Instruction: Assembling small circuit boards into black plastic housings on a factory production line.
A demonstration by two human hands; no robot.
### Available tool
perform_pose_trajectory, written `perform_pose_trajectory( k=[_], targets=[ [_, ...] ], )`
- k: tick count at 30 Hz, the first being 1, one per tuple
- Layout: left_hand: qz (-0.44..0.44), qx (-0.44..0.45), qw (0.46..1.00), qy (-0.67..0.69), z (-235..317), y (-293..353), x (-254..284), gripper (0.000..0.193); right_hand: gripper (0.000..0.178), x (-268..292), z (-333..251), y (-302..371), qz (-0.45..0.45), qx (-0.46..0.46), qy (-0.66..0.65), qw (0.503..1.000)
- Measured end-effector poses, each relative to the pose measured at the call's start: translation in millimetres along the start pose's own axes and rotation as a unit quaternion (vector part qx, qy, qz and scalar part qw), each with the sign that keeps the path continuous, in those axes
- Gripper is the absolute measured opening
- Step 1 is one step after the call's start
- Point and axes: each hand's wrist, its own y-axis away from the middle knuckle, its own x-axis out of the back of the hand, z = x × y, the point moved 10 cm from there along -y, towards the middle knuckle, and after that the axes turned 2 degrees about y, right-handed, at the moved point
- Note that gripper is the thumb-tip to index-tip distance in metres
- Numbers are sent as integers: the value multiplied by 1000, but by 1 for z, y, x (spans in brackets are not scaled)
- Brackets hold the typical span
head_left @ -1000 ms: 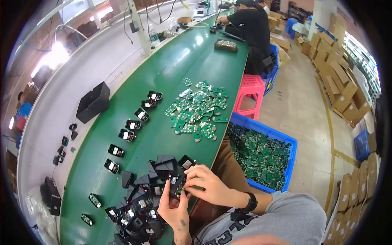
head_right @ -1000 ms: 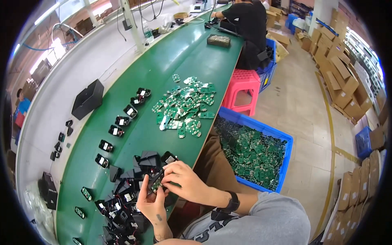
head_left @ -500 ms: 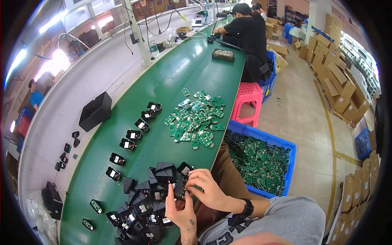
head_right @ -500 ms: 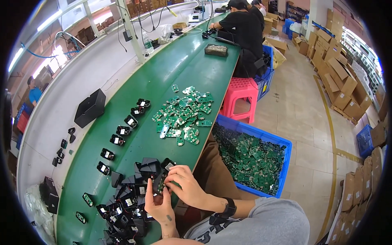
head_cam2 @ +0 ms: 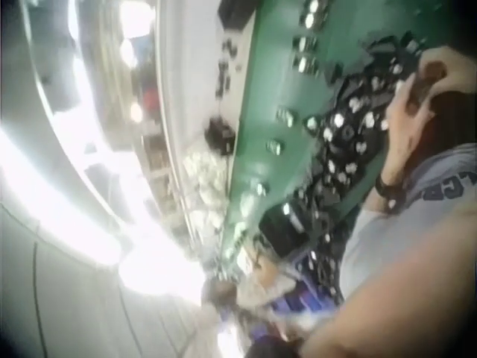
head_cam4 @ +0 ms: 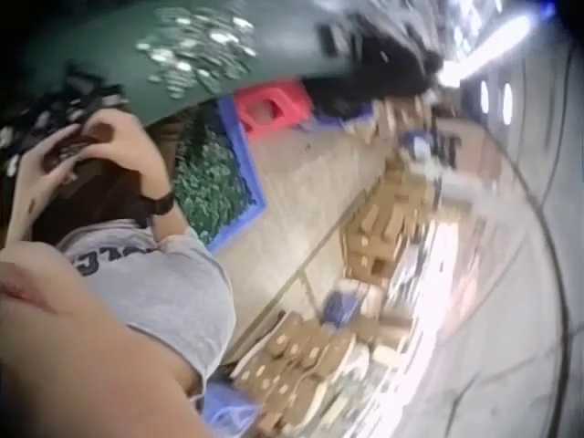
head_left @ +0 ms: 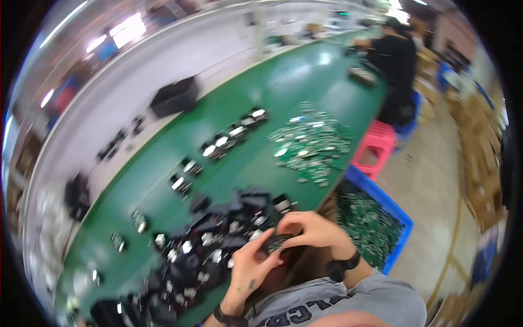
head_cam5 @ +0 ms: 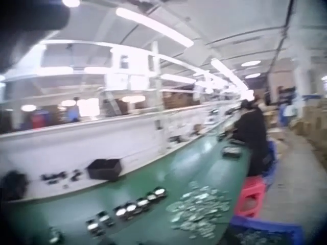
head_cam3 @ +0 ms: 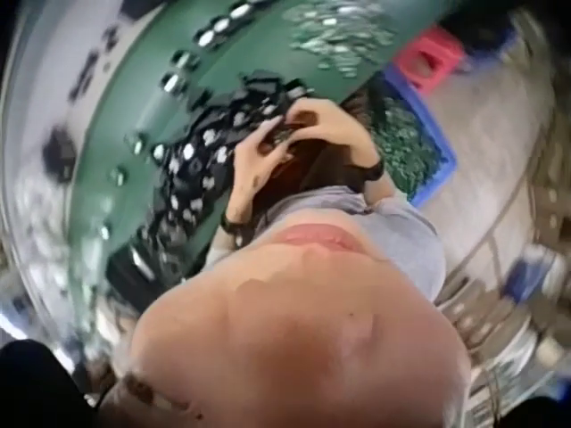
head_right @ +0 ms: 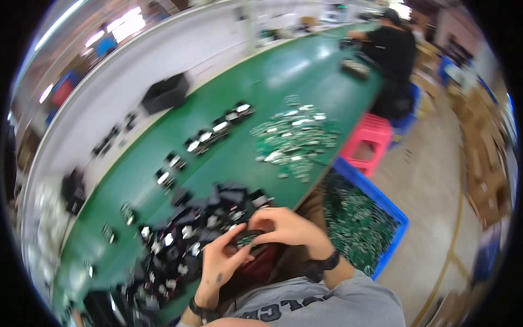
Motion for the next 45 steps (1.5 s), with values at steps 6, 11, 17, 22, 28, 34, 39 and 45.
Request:
perform_pose_trajectory(
  k=[6, 11, 17, 22, 28, 34, 39, 45],
  targets=[
    [-51, 109, 975, 187, 11, 8, 59, 44, 12, 4, -41, -4, 125, 101, 49, 986],
    [253, -114, 924, -264, 113, 5, 202, 35, 12, 98, -8, -6, 426, 114, 188, 878],
    [135, 100, 901, -400, 3, -87, 338, 38, 41, 115, 57, -38, 417, -20, 536, 734],
    [35, 101, 831, -546, -61, -128, 356, 43, 29, 106, 54, -43, 397, 77, 487, 774],
    [190, -31, 796, -574, -11, -165, 301, 38, 30, 103, 30, -29, 408, 164, 413, 798],
    [161, -37, 840, -516, -37, -179, 277, 38, 23, 111, 27, -16, 427, 176, 334, 822],
    [261, -182, 846, -428, 4, -136, 279, 27, 19, 121, 29, -6, 482, 187, 221, 827],
    [184, -117, 953, 209, 70, -49, 202, 37, 22, 144, 73, 16, 520, 142, -109, 836]
  ],
)
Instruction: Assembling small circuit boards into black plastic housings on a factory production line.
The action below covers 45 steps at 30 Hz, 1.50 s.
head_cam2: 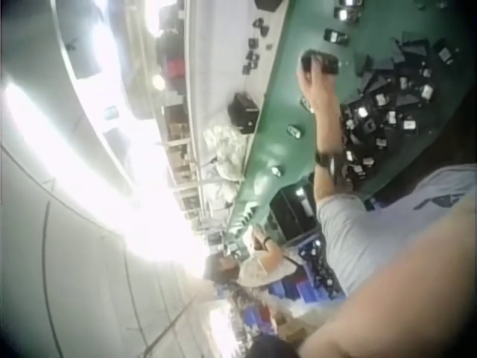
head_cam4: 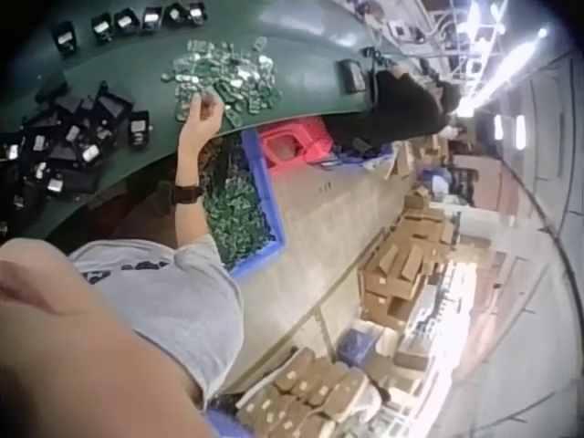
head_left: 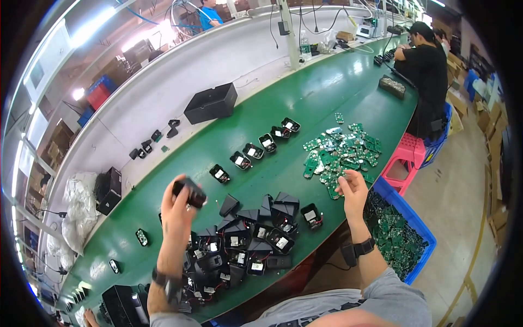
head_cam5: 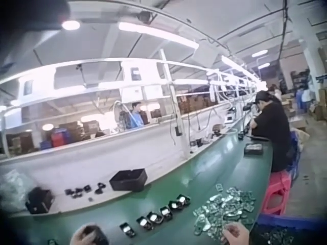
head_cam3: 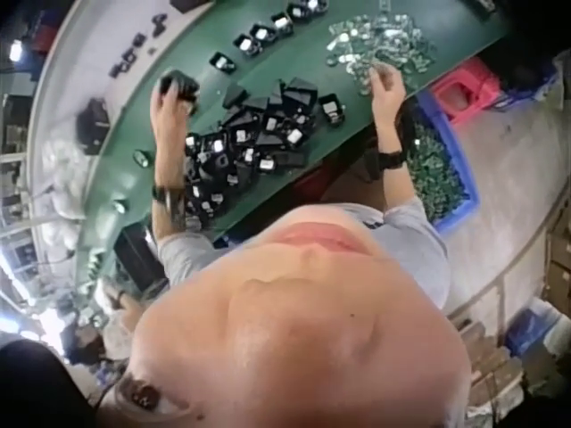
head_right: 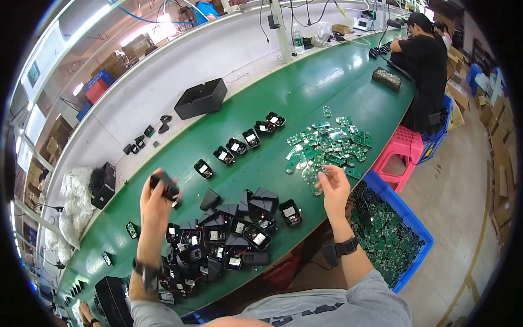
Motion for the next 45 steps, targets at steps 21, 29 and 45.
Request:
perform_pose_trajectory(
  k=[21, 29, 45],
  targets=[
    [14, 106, 955, 278, -125, 116, -95, 60, 46, -94, -42, 95, -239, -189, -183, 935],
    [36, 120, 950, 287, -133, 128, -97, 64, 51, -96, -30, 132, -212, -198, -274, 917],
    [-11, 82, 973, 214, -130, 122, -108, 64, 44, -117, -120, 123, -274, 260, 233, 896]
  ],
)
